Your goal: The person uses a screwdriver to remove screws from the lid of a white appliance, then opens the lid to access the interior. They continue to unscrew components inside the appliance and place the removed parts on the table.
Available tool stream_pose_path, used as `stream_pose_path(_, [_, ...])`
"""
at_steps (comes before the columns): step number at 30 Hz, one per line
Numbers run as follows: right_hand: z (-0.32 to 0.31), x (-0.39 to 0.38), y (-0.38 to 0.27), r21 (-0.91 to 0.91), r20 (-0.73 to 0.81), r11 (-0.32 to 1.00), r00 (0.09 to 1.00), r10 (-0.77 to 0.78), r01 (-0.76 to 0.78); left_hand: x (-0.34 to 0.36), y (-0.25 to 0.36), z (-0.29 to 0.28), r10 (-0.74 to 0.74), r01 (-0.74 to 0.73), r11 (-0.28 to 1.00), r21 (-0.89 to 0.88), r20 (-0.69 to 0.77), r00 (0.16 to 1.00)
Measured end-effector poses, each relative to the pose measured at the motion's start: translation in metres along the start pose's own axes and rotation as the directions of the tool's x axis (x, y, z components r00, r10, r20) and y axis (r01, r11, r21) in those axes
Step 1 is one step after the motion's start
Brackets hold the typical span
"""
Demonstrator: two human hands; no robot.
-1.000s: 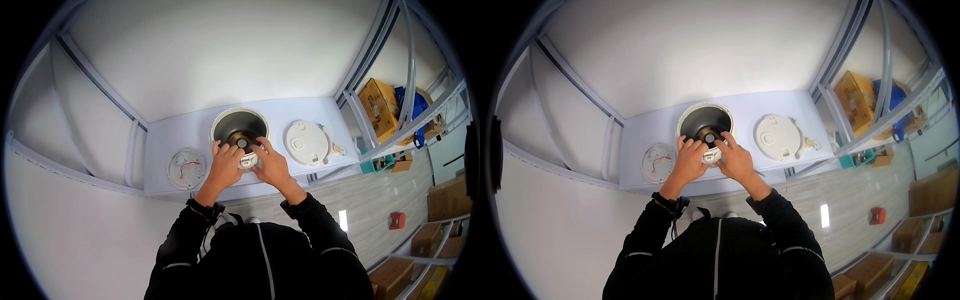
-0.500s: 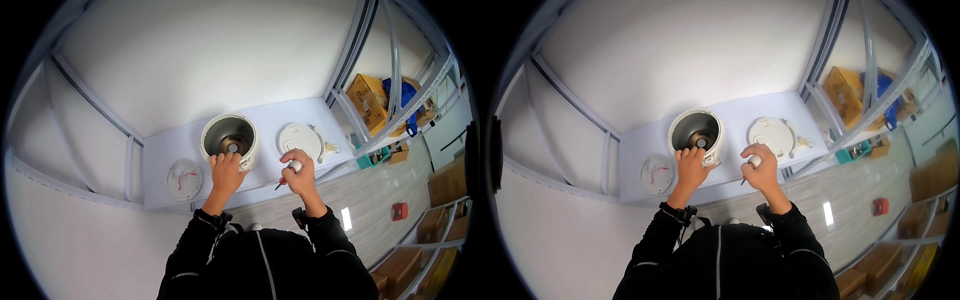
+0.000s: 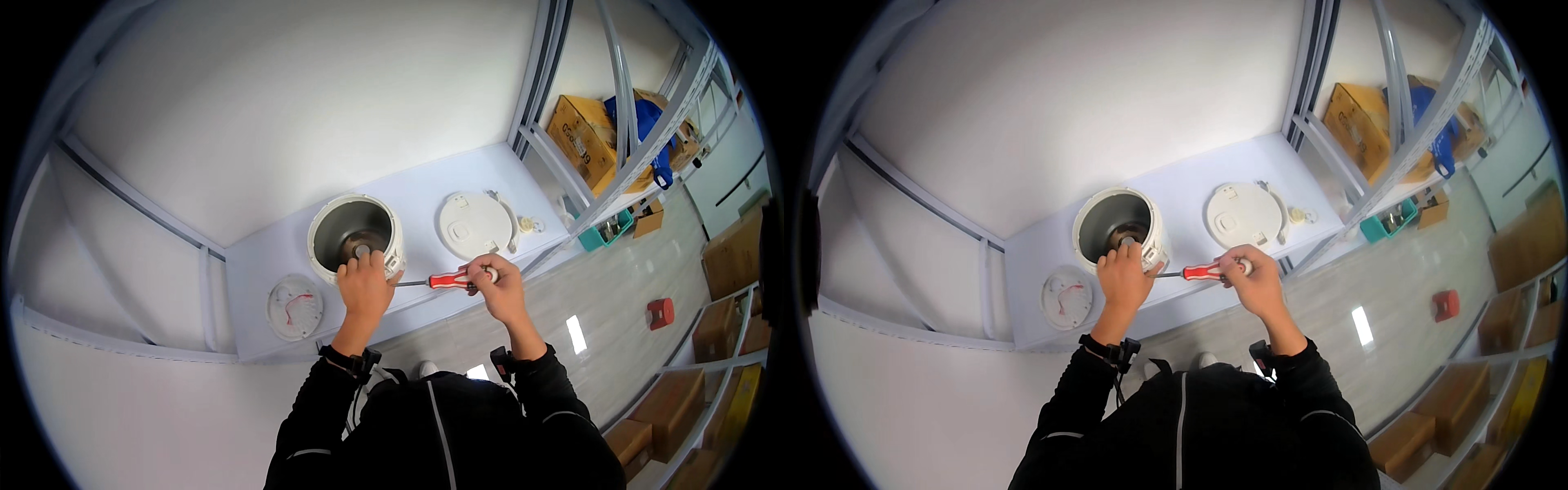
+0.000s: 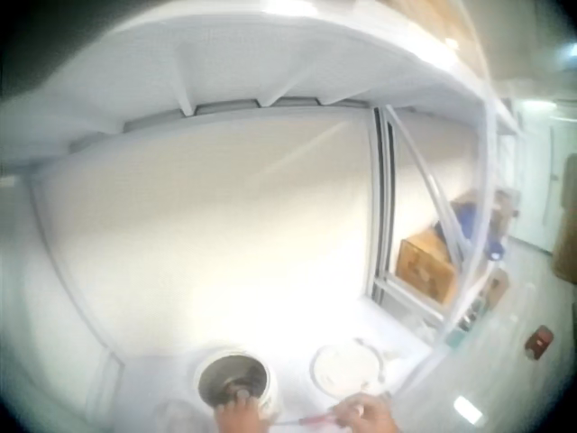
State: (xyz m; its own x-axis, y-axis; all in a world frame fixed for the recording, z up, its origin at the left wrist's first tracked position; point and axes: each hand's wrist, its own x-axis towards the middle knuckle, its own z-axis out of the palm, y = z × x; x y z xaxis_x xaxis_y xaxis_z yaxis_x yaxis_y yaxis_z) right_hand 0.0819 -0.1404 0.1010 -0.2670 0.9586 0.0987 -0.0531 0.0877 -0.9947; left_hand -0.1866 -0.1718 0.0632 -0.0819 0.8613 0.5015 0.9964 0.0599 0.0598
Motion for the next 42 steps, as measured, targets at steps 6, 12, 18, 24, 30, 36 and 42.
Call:
stream_pose_path(6, [-0.010,-0.013,0.023,0.092,0.120,0.991,0.989,0.086,-0.097,0.001,-0.003,-0.003,0.037,-0.037,0.999,-0.015,-0.005,0.999])
stream_pose_path(12, [-0.013,-0.018,0.027,-0.070,0.328,0.988,0.932,0.153,-0.137,0.002,-0.001,-0.004,0.027,-0.027,1.000,-0.015,-0.025,0.999])
stream_pose_path(18, [0.003,-0.029,0.035,-0.121,0.388,0.978,0.899,0.202,-0.168,0.002,0.000,-0.005,0.016,-0.016,1.000,-0.009,0.016,1.000])
stream_pose_path(24, [0.002,-0.027,0.036,-0.075,0.314,0.977,0.925,0.213,-0.200,0.002,0.001,-0.006,0.004,-0.005,1.000,0.004,0.048,0.999])
stream_pose_path(30, [0.005,-0.028,0.046,-0.064,0.320,0.989,0.936,0.147,-0.134,0.002,0.003,-0.006,0.018,-0.019,1.000,0.017,0.017,1.000])
stream_pose_path(36, [0.005,-0.029,0.051,-0.032,0.280,0.993,0.953,0.116,-0.111,0.002,0.006,-0.010,0.002,-0.006,0.999,0.031,0.100,0.995])
stream_pose_path(42, [0.004,-0.028,0.046,-0.100,0.317,0.987,0.937,0.148,-0.122,0.002,0.004,-0.012,0.009,-0.013,0.999,0.038,0.108,0.994])
